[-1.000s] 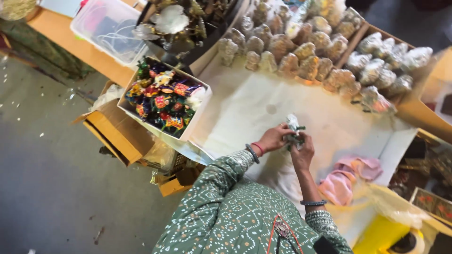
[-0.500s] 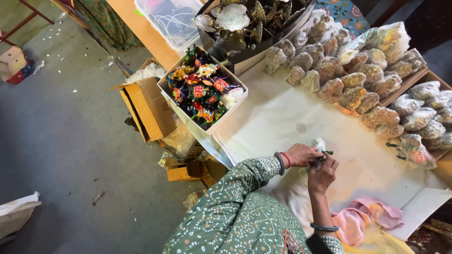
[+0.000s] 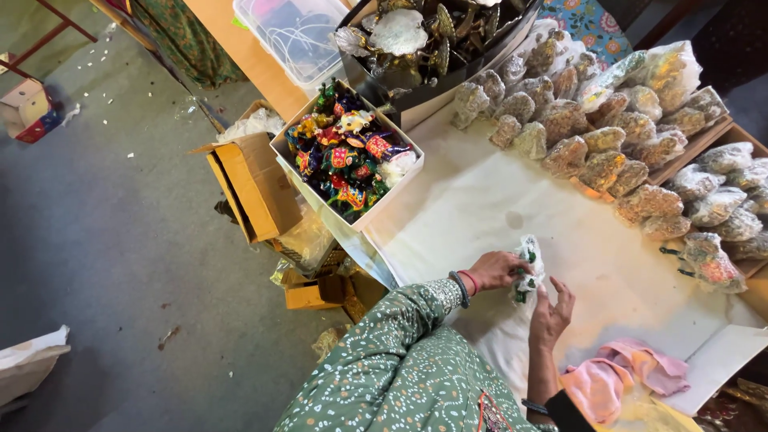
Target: The person wipes a small green horse figurine with a pink cloth, then wraps it in bubble wrap. They secure the bubble wrap with a piece of tape and place the wrapped item into a box.
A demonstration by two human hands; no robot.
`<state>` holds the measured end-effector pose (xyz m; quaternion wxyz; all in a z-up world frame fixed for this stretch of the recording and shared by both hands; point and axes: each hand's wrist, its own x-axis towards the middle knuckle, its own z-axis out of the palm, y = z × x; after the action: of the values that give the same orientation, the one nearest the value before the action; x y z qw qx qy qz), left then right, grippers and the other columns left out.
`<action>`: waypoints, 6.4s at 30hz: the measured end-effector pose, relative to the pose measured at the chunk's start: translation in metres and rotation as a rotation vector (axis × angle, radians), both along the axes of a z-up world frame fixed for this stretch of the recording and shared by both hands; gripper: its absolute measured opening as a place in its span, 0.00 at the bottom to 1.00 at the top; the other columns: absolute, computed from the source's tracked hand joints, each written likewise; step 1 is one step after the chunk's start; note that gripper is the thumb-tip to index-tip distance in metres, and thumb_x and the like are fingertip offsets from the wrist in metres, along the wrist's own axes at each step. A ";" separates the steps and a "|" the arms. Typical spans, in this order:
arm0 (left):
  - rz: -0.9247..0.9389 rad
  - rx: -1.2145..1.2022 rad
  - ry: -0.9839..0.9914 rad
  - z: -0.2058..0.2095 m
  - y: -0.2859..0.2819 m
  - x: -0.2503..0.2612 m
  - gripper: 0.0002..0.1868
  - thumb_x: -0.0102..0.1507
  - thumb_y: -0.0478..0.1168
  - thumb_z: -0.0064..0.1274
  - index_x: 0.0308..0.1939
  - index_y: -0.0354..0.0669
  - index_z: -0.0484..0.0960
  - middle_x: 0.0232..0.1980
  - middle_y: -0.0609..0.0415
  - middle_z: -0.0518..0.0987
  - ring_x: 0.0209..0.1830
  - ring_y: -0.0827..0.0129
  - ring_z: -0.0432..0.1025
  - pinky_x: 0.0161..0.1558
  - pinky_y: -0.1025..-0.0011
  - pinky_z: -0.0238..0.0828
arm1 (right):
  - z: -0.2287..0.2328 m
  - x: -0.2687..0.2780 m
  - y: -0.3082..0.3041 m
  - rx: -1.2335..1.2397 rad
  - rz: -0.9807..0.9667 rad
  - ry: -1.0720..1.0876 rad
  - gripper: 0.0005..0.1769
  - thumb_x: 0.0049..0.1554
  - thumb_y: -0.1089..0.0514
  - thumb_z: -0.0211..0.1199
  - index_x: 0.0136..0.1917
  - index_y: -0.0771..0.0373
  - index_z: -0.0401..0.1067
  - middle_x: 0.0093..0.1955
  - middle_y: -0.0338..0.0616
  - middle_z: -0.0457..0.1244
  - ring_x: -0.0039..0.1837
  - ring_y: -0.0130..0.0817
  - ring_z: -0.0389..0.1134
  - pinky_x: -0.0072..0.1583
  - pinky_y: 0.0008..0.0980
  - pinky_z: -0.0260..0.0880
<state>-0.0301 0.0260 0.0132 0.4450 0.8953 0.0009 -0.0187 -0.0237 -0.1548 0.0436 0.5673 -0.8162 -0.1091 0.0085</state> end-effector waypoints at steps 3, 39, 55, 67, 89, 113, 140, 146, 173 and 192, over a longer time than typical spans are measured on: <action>0.022 -0.020 -0.084 -0.004 -0.006 0.002 0.11 0.63 0.47 0.56 0.49 0.65 0.85 0.43 0.57 0.83 0.46 0.59 0.78 0.46 0.60 0.75 | -0.012 -0.006 -0.010 -0.053 0.024 0.046 0.17 0.62 0.63 0.62 0.65 0.65 0.74 0.62 0.46 0.63 0.59 0.34 0.67 0.53 0.34 0.70; 0.018 -0.102 -0.102 0.016 -0.022 0.016 0.11 0.59 0.35 0.59 0.46 0.47 0.84 0.40 0.46 0.81 0.40 0.52 0.77 0.44 0.59 0.75 | 0.024 -0.018 0.011 -0.117 -0.266 -0.022 0.22 0.53 0.54 0.74 0.56 0.66 0.71 0.51 0.48 0.67 0.51 0.38 0.70 0.52 0.35 0.71; -0.051 -0.261 -0.017 0.020 -0.011 0.014 0.14 0.58 0.35 0.62 0.48 0.45 0.84 0.39 0.47 0.79 0.35 0.60 0.79 0.41 0.66 0.79 | -0.064 0.017 -0.021 -0.162 -0.154 0.380 0.09 0.52 0.62 0.71 0.45 0.68 0.77 0.36 0.43 0.69 0.39 0.26 0.69 0.45 0.29 0.70; -0.005 -0.149 -0.049 0.019 -0.024 0.020 0.12 0.57 0.35 0.64 0.44 0.46 0.85 0.36 0.47 0.80 0.34 0.57 0.78 0.40 0.63 0.77 | 0.001 -0.040 -0.028 -0.522 -0.030 -0.152 0.32 0.40 0.59 0.77 0.57 0.70 0.73 0.47 0.52 0.65 0.50 0.51 0.68 0.47 0.43 0.68; -0.001 -0.069 -0.022 0.026 -0.027 0.023 0.12 0.58 0.35 0.62 0.45 0.46 0.83 0.40 0.46 0.79 0.42 0.51 0.77 0.45 0.59 0.75 | -0.056 0.018 -0.038 0.206 -0.113 0.418 0.21 0.54 0.60 0.75 0.58 0.68 0.72 0.47 0.44 0.68 0.45 0.25 0.69 0.42 0.26 0.69; -0.142 -0.226 0.080 0.006 -0.009 0.021 0.21 0.58 0.34 0.57 0.56 0.46 0.78 0.46 0.43 0.76 0.41 0.55 0.78 0.45 0.63 0.78 | -0.007 -0.014 -0.031 -0.362 0.211 0.146 0.29 0.55 0.65 0.56 0.70 0.51 0.74 0.57 0.47 0.61 0.62 0.44 0.60 0.64 0.41 0.63; 0.037 -0.127 0.108 0.022 -0.025 0.028 0.18 0.54 0.32 0.57 0.47 0.49 0.85 0.39 0.47 0.84 0.37 0.58 0.80 0.41 0.63 0.76 | -0.130 -0.035 -0.014 0.550 -0.285 0.851 0.13 0.61 0.52 0.70 0.47 0.65 0.79 0.39 0.41 0.70 0.37 0.27 0.67 0.38 0.28 0.63; 0.103 -0.009 0.246 0.038 -0.018 0.027 0.17 0.53 0.39 0.61 0.45 0.64 0.89 0.36 0.55 0.86 0.37 0.61 0.81 0.38 0.65 0.76 | -0.074 -0.048 -0.011 0.597 -0.130 0.883 0.12 0.57 0.56 0.65 0.55 0.56 0.78 0.42 0.36 0.72 0.40 0.23 0.70 0.41 0.25 0.67; 0.034 -0.195 0.276 0.033 -0.025 0.024 0.17 0.59 0.41 0.58 0.52 0.45 0.81 0.32 0.48 0.85 0.30 0.63 0.83 0.38 0.65 0.80 | 0.018 -0.014 -0.005 -0.630 -0.076 -0.401 0.19 0.48 0.60 0.74 0.55 0.51 0.81 0.57 0.38 0.63 0.61 0.41 0.62 0.56 0.42 0.64; 0.094 -0.080 0.129 0.016 -0.028 0.020 0.18 0.58 0.39 0.59 0.52 0.52 0.82 0.35 0.46 0.84 0.38 0.50 0.79 0.41 0.55 0.75 | 0.042 0.006 -0.009 -0.515 -0.073 -0.207 0.25 0.52 0.62 0.71 0.63 0.53 0.75 0.62 0.42 0.61 0.66 0.42 0.64 0.64 0.40 0.69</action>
<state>-0.0104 -0.0022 0.0288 0.4800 0.8726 0.0710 -0.0557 -0.0173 -0.1640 0.0856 0.3272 -0.9333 -0.1313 -0.0682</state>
